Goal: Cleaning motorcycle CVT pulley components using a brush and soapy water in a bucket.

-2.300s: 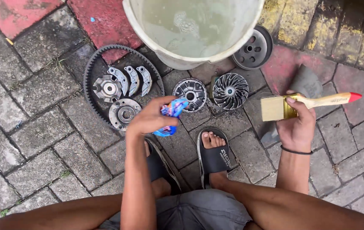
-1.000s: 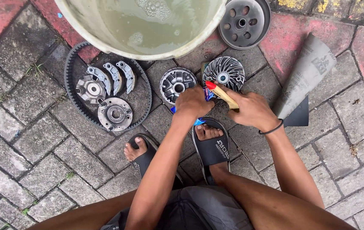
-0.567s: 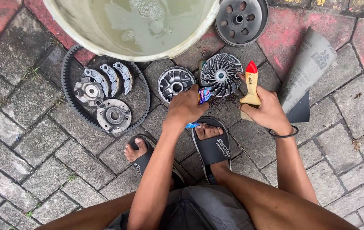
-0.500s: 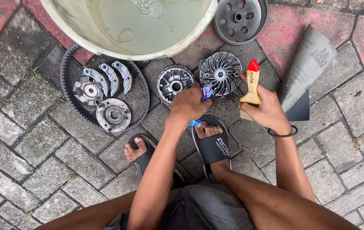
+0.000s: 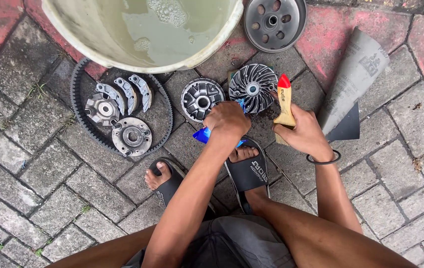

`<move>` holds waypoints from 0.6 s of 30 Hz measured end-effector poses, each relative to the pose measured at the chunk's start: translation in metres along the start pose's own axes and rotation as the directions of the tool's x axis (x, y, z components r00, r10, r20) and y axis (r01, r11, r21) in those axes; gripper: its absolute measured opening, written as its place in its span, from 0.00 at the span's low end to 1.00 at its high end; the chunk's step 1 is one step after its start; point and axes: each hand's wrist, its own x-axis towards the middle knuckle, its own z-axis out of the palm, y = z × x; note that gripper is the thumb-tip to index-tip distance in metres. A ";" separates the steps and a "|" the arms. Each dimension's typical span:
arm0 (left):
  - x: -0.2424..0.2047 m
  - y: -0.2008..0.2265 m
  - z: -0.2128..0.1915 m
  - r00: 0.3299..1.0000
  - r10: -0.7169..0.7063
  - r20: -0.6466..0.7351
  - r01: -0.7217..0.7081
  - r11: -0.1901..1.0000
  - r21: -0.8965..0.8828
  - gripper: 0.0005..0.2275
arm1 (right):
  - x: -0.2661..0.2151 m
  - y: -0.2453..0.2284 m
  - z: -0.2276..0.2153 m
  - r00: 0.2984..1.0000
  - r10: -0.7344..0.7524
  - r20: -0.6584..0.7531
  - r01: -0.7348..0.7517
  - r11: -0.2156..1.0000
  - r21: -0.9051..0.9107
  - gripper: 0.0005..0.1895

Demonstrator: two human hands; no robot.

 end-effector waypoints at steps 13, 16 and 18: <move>-0.019 -0.035 -0.028 0.992 0.103 0.069 -0.107 0.993 0.045 0.30 | 0.015 0.061 0.029 0.912 0.303 -0.276 -0.172 0.894 0.413 0.09; -0.001 -0.046 -0.018 0.984 0.181 -0.001 -0.181 0.983 -0.013 0.32 | 0.028 0.061 0.051 0.842 0.462 -0.279 -0.262 0.802 0.537 0.13; -0.001 -0.047 -0.019 0.978 0.207 -0.011 -0.207 0.978 -0.027 0.32 | 0.035 0.074 0.067 0.829 0.485 -0.279 -0.264 0.778 0.570 0.16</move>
